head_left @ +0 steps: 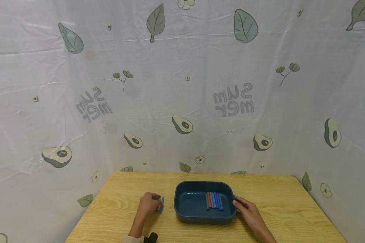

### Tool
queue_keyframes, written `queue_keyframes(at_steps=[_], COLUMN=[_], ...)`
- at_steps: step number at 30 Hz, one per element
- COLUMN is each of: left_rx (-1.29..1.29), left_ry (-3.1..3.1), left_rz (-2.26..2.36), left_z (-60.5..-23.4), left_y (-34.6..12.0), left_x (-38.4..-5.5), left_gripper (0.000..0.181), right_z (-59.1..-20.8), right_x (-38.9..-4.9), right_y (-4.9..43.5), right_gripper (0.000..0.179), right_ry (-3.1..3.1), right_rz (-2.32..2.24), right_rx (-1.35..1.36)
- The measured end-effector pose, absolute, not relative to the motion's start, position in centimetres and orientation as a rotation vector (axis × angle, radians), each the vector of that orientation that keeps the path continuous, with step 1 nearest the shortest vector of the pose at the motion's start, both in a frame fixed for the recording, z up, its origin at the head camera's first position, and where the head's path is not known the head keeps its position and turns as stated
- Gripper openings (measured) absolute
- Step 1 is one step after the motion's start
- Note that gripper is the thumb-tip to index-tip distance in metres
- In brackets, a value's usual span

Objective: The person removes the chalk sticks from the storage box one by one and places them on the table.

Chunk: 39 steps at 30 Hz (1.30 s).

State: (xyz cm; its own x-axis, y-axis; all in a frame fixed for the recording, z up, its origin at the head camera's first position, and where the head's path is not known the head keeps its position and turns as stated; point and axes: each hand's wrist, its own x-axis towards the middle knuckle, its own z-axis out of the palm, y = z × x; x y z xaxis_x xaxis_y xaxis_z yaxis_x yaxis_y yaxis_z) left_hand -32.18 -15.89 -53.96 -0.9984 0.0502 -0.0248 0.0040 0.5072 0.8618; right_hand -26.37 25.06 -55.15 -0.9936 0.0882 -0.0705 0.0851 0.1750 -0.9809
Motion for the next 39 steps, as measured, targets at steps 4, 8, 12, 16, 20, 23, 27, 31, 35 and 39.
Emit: queue_keyframes(at_steps=[4, 8, 12, 16, 20, 23, 27, 31, 35, 39], left_rx=[0.083, 0.137, 0.179, 0.207, 0.243, 0.251, 0.256, 0.277, 0.292, 0.278], left_ry=[2.747, 2.795, 2.832, 2.826, 2.768, 2.713, 2.627, 2.588, 2.569, 2.521], left_rz=[1.483, 1.461, 1.452, 1.482, 1.558, 1.620, 1.713, 1.740, 1.735, 1.759], left_z=[-53.5, -52.8, -51.8, -50.8, -49.8, -49.2, -48.8, -48.5, -48.2, -48.2], left_y=[-15.9, -15.7, -15.3, -14.7, -14.0, -13.3, -12.0, -10.5, -9.0, -7.8], left_x=[-32.2, -32.1, -32.1, -32.0, -31.9, -31.9, -31.9, -31.9, -32.2, -32.4], left_gripper=[0.039, 0.042, 0.044, 0.044, 0.047, 0.048, 0.046, 0.046, 0.047, 0.050], right_z=[-55.3, -55.4, -55.4, -55.5, -55.4, -55.3, -55.2, -55.3, -55.3, -55.3], right_x=[-26.4, -26.3, -26.3, -26.3, -26.4, -26.3, -26.2, -26.2, -26.3, -26.2], right_y=[25.0, 25.1, 25.2, 25.2, 25.2, 25.2, 25.2, 25.3, 25.3, 25.1], right_gripper=[0.054, 0.056, 0.057, 0.059, 0.060, 0.060, 0.062, 0.062, 0.059, 0.058], right_ry=[-2.356, -2.356, -2.389, -2.405, -2.400, -2.414, -2.440, -2.441, -2.421, -2.401], right_rz=[2.037, 2.051, 2.034, 2.029, 2.041, 2.020, 1.987, 1.993, 2.013, 2.011], right_rx=[-0.177, -0.170, -0.162, -0.157, -0.159, -0.155, -0.142, -0.141, -0.155, -0.154])
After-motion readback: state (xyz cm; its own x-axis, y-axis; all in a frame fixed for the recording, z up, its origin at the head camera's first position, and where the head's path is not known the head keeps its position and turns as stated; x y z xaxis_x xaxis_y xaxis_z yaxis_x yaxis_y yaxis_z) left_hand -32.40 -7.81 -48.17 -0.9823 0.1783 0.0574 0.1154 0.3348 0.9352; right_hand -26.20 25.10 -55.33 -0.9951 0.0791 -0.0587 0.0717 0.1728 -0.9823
